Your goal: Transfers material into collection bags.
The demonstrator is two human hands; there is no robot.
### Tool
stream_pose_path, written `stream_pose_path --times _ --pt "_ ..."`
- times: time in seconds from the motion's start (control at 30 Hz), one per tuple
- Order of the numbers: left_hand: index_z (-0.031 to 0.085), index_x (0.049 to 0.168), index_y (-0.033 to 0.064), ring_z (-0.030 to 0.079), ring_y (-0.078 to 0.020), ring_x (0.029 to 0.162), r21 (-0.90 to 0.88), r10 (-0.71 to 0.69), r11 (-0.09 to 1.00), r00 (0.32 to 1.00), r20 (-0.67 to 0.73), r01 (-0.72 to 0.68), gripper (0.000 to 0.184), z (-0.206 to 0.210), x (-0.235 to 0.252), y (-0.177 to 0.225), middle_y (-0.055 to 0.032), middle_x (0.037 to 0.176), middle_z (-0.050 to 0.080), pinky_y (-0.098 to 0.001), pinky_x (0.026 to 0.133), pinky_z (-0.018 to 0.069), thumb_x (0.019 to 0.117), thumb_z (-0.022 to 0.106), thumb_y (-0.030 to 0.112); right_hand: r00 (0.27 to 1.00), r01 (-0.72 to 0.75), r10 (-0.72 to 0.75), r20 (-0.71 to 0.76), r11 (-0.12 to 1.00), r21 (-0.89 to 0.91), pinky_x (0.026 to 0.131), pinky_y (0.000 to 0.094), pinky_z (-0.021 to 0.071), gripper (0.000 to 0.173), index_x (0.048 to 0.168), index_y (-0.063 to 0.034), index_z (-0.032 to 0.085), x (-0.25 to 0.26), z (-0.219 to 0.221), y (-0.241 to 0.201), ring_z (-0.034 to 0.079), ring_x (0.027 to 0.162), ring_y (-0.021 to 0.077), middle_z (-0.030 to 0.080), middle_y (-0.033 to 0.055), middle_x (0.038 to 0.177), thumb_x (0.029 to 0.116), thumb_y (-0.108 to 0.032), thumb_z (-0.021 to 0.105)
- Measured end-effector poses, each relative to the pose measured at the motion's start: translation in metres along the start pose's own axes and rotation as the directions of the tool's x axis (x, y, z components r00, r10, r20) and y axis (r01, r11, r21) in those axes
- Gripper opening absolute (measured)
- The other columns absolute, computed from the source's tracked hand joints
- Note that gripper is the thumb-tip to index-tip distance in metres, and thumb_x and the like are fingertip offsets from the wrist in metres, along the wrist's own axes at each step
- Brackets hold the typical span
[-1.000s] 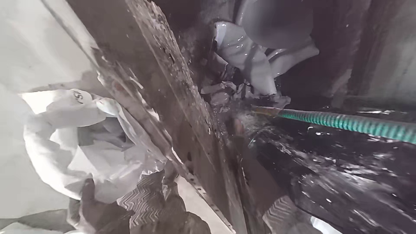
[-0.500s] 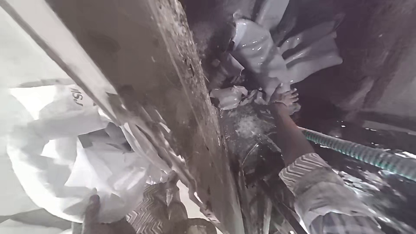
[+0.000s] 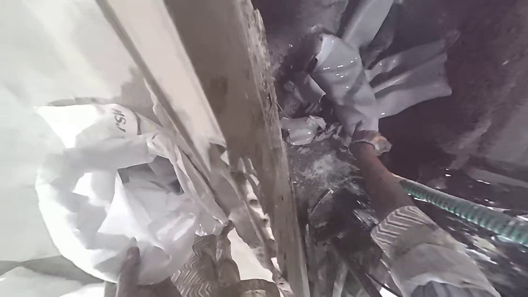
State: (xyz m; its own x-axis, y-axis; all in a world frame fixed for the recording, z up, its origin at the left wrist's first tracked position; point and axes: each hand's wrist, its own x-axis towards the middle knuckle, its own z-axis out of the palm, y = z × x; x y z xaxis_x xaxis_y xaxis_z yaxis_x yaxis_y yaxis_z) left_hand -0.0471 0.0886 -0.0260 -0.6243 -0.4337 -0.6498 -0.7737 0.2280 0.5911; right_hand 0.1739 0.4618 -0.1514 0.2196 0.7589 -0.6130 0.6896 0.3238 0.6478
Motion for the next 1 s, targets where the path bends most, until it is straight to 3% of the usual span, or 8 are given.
stream_pose_path --times 0.13,0.27,0.37,0.47,0.53,0.73,0.87,1.0 --pt "0.043 0.129 -0.0028 0.063 0.0041 0.089 0.015 0.037 0.999 0.998 0.053 -0.038 0.024 -0.004 0.002 -0.003 0.0045 0.101 0.059 -0.0176 0.085 0.0544 0.1065 0.039 0.004 0.989 0.029 -0.011 0.15 0.993 -0.118 0.095 0.0657 0.0482 0.048 0.141 0.0041 0.05 0.004 -0.022 -0.01 0.059 0.124 0.0484 0.06 0.0311 0.132 0.1016 -0.021 0.059" --pt "0.046 0.126 -0.0022 0.064 0.0037 0.088 -0.002 0.037 0.999 0.998 0.058 -0.037 0.022 -0.006 0.002 0.0 0.0057 0.098 0.061 -0.0184 0.084 0.0549 0.1069 0.037 0.004 0.979 0.195 -0.199 -0.039 0.977 -0.087 0.083 0.0714 0.0491 0.027 0.113 0.0079 0.069 -0.026 -0.028 -0.024 0.064 0.11 0.0513 0.067 0.0324 0.115 0.0925 -0.009 0.069" --pt "0.044 0.13 -0.0026 0.063 0.0021 0.091 -0.006 0.023 1.0 0.996 0.082 -0.022 0.025 -0.013 0.004 -0.006 0.0042 0.103 0.06 -0.0204 0.087 0.0544 0.1074 0.038 0.006 0.917 0.363 -0.326 0.229 0.921 -0.142 0.092 0.0681 0.0481 0.033 0.122 0.0071 0.063 -0.072 -0.083 -0.019 0.06 0.12 0.0519 0.063 0.0338 0.125 0.0958 -0.012 0.069" --pt "0.043 0.132 -0.0028 0.063 0.0018 0.091 -0.014 0.023 1.0 0.997 0.078 -0.022 0.027 -0.015 0.006 -0.005 0.0034 0.104 0.06 -0.0204 0.087 0.0546 0.1067 0.039 0.005 0.843 0.493 -0.53 0.095 0.83 0.261 0.088 0.0658 0.0502 0.042 0.133 0.0016 0.062 -0.06 -0.07 0.001 0.066 0.104 0.0473 0.068 0.0309 0.112 0.0956 -0.015 0.071" --pt "0.043 0.131 -0.0015 0.063 0.0022 0.09 -0.021 0.006 1.0 0.997 0.077 -0.004 0.026 -0.014 0.004 -0.002 0.004 0.102 0.06 -0.02 0.085 0.0553 0.1065 0.038 0.005 0.775 0.523 -0.631 -0.044 0.6 0.605 0.082 0.0441 0.0536 0.038 0.136 0.001 0.058 -0.047 -0.04 0.006 0.066 0.09 0.0252 0.07 0.0195 0.107 0.101 -0.014 0.063" --pt "0.046 0.125 -0.0009 0.063 0.0037 0.086 0.002 -0.002 1.0 0.996 0.092 0.002 0.022 -0.014 0.006 0.002 0.0062 0.097 0.06 -0.0184 0.083 0.055 0.1068 0.036 0.004 0.692 0.665 -0.705 -0.157 0.537 0.52 0.114 0.0571 0.0386 0.052 0.138 0.0106 0.056 -0.079 -0.002 -0.005 0.05 0.136 0.0483 0.053 0.0325 0.144 0.0882 0.007 0.07" --pt "0.046 0.123 0.0 0.064 0.0038 0.084 -0.012 -0.001 1.0 0.996 0.087 0.002 0.02 -0.012 0.003 0.002 0.0065 0.096 0.061 -0.0183 0.082 0.056 0.1065 0.036 0.003 0.871 0.41 -0.429 -0.241 0.363 0.837 0.105 0.0467 0.0473 0.058 0.15 0.0045 0.041 -0.066 0.03 0.006 0.056 0.13 0.0355 0.05 0.0265 0.15 0.0966 -0.001 0.063" --pt "0.042 0.13 -0.0021 0.063 0.0041 0.089 0.019 0.001 1.0 0.996 0.09 -0.003 0.025 -0.01 0.001 0.002 0.0042 0.102 0.059 -0.0182 0.084 0.0548 0.1073 0.036 0.004 0.986 -0.146 -0.073 0.149 0.049 0.988 0.104 0.0573 0.0477 0.071 0.159 -0.0122 0.028 -0.043 0.052 0.0 0.051 0.135 0.0357 0.045 0.0206 0.154 0.1033 -0.042 0.059"
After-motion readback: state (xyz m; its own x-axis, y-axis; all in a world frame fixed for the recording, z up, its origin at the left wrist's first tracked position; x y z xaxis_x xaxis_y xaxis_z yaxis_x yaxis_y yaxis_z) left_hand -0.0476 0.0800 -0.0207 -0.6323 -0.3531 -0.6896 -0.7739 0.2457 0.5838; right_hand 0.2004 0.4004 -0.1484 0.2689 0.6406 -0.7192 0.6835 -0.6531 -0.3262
